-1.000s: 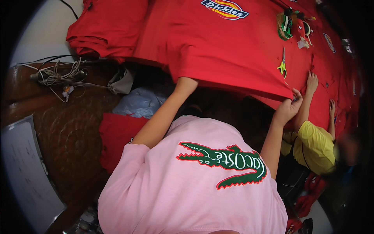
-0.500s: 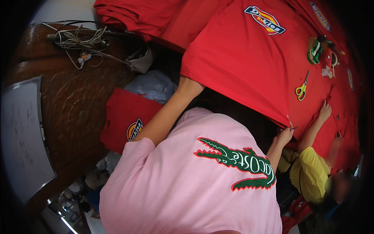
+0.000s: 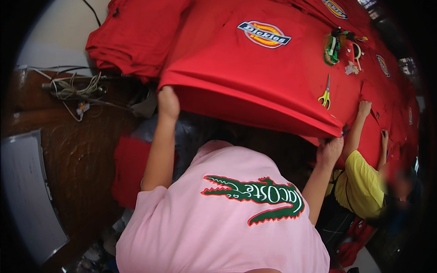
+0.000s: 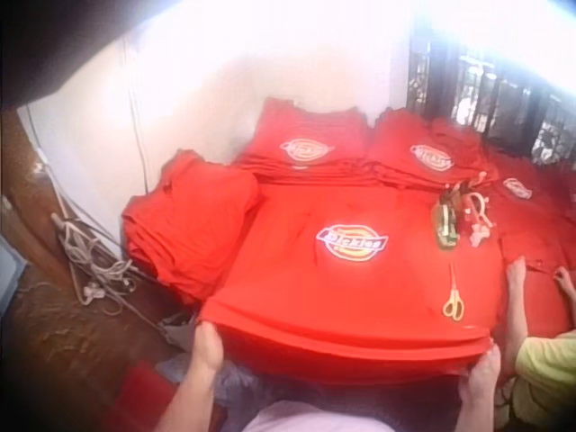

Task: The person uses scissors to trim loose threads and small white tags from red shirts on a table, smoothing the fabric and lifting the garments to check the collars before stacking them.

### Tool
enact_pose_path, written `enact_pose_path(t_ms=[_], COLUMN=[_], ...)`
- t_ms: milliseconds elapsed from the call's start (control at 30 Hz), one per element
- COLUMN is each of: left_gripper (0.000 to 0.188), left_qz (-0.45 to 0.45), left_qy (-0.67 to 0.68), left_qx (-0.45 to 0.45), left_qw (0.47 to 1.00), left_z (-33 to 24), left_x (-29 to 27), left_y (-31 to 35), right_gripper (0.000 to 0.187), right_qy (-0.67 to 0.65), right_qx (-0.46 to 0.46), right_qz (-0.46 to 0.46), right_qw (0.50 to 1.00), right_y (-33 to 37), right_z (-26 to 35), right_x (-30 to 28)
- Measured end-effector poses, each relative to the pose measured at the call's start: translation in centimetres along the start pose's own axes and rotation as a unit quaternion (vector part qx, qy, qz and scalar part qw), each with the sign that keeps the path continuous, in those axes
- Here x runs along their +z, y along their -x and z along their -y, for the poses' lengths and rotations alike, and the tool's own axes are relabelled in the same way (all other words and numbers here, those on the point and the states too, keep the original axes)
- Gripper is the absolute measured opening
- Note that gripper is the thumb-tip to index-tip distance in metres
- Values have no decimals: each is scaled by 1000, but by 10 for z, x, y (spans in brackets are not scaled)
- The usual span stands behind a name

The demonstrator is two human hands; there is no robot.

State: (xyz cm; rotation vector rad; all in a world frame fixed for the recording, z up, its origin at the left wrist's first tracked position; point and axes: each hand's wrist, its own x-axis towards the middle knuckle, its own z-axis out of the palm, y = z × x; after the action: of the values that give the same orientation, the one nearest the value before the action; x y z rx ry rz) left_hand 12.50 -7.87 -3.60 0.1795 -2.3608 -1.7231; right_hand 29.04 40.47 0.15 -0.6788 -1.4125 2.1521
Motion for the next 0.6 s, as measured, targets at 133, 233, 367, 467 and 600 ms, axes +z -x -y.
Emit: enact_pose_path(t_ms=[133, 233, 367, 467, 600], left_gripper=[51, 53, 41, 46, 50], left_qz=[-69, -44, 102, 18, 156], left_qy=[225, 281, 245, 150, 200], left_qx=[19, 133, 359, 326, 398], left_qw=[972, 949, 895, 933, 882], left_z=[-133, -242, -335, -305, -303], left_x=[-47, -63, -61, 15, 89], left_y=[-21, -55, -117, -224, -305], right_gripper=[37, 35, 32, 30, 29], right_qy=[-79, -60, -29, -7, -44], right_qx=[-130, -241, -325, -289, -230], right_qz=[148, 166, 68, -3, 30], right_qw=[977, 954, 943, 957, 972], right_y=[-23, -47, -103, -160, -220], right_z=[106, 195, 264, 273, 280], right_x=[-34, -14, 75, 144, 171])
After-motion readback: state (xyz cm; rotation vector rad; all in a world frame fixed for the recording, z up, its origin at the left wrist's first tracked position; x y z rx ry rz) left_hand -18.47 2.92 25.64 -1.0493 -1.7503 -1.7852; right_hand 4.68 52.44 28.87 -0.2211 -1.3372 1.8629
